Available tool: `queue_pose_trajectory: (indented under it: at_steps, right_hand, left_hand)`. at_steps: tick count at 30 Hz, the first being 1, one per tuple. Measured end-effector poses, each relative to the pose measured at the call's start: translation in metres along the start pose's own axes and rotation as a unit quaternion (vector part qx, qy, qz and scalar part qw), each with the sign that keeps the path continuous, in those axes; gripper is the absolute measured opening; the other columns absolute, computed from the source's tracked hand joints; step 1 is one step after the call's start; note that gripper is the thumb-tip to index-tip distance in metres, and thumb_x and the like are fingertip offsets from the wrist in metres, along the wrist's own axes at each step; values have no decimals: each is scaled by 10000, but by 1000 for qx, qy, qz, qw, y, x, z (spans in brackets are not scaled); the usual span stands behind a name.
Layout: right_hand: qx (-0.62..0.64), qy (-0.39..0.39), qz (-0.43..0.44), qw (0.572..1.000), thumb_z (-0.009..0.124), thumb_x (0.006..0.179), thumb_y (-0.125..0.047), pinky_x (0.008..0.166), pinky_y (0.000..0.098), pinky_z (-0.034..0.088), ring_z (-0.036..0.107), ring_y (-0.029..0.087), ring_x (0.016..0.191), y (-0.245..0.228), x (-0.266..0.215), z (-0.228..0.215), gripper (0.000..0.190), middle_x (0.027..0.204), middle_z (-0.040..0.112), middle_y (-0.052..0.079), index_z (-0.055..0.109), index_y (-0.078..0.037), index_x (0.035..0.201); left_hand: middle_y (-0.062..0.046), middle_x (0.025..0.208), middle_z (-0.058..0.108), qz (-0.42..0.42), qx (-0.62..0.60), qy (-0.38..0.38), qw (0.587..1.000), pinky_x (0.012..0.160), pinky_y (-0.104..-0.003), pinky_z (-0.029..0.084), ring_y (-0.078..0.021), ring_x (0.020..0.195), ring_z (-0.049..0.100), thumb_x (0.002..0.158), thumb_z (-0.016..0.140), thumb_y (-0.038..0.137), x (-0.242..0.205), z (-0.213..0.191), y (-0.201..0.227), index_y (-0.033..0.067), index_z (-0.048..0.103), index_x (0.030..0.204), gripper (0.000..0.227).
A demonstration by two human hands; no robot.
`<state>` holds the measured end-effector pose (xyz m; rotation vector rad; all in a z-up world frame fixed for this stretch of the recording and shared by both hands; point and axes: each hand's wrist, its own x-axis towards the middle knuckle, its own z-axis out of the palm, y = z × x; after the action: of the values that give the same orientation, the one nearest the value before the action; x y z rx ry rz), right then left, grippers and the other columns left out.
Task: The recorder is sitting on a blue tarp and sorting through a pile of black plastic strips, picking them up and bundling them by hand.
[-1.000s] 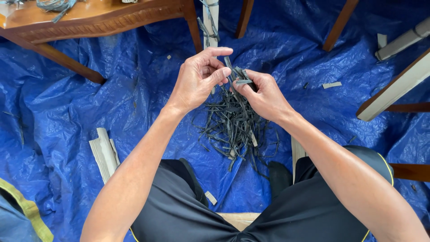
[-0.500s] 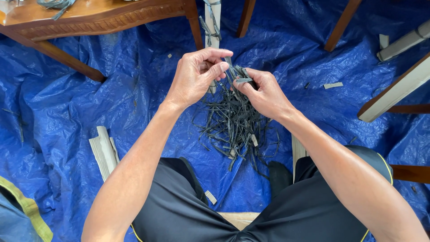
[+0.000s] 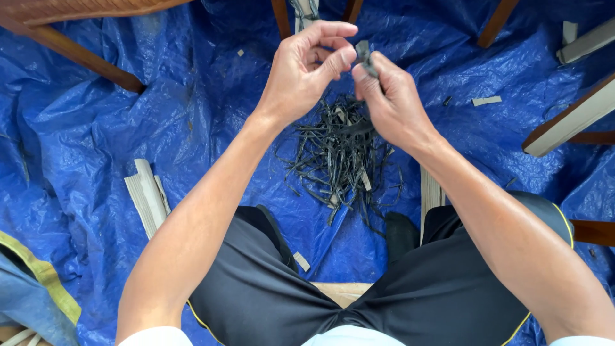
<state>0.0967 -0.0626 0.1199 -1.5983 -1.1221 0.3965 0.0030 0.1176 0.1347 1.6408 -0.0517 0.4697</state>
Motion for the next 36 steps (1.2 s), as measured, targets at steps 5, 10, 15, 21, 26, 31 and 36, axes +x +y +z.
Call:
queue_pose_trajectory:
  at_steps: [5, 10, 15, 21, 26, 31, 36]
  right_hand:
    - [-14, 34, -11, 999, 455, 1217, -268, 803, 282, 455, 522, 125, 875, 9, -8, -13, 370, 902, 519, 29, 574, -19, 970]
    - [100, 15, 20, 995, 423, 1193, -286, 726, 261, 503, 585, 94, 763, 5, -12, -20, 352, 836, 605, -5, 549, -59, 955]
    - [137, 30, 115, 983, 449, 1168, -265, 503, 216, 357, 414, 40, 562, 7, -11, -23, 271, 691, 472, -49, 547, -69, 1008]
    - [154, 27, 130, 979, 465, 1174, -249, 475, 202, 237, 305, 8, 550, 10, -5, -21, 252, 670, 375, -84, 544, -72, 1012]
    - [111, 46, 119, 986, 468, 1179, -235, 501, 201, 270, 339, 8, 578, 13, -4, -21, 256, 686, 394, -87, 552, -72, 1001]
    - [67, 62, 113, 989, 488, 1166, -188, 521, 215, 293, 364, 15, 606, 16, -2, -11, 237, 710, 420, -78, 579, -66, 984]
    - [29, 58, 87, 994, 508, 1149, -154, 555, 219, 364, 443, 12, 650, 9, -1, -2, 196, 768, 527, -73, 618, -56, 1019]
  left_hand:
    - [-57, 816, 779, -290, 298, -233, 879, 693, -291, 581, -104, 741, 720, 906, 692, 182, -8, -42, -56, 69, 814, 961, 175]
    - [-226, 1194, 720, -425, 575, -364, 596, 930, -429, 582, -351, 1132, 696, 896, 653, 144, -76, -84, -213, -10, 751, 1140, 305]
    - [-171, 1307, 685, -449, 510, -344, 648, 1042, -418, 520, -350, 1206, 646, 849, 741, 301, -123, -49, -271, 100, 756, 1162, 372]
    - [-191, 1280, 643, -410, 544, -193, 706, 1004, -609, 444, -404, 1228, 581, 667, 898, 375, -215, -13, -368, 94, 699, 1187, 624]
    - [-170, 1036, 746, -354, 500, -147, 777, 909, -460, 551, -372, 1008, 708, 898, 643, 144, -163, -36, -294, 149, 784, 940, 147]
    - [-85, 840, 755, -361, 391, -216, 818, 697, -378, 583, -244, 756, 736, 924, 567, 102, -76, -24, -129, 77, 658, 1044, 153]
    - [-45, 820, 752, -269, 353, -221, 868, 630, -327, 585, -161, 692, 731, 917, 588, 65, -45, -18, -23, 61, 728, 1073, 210]
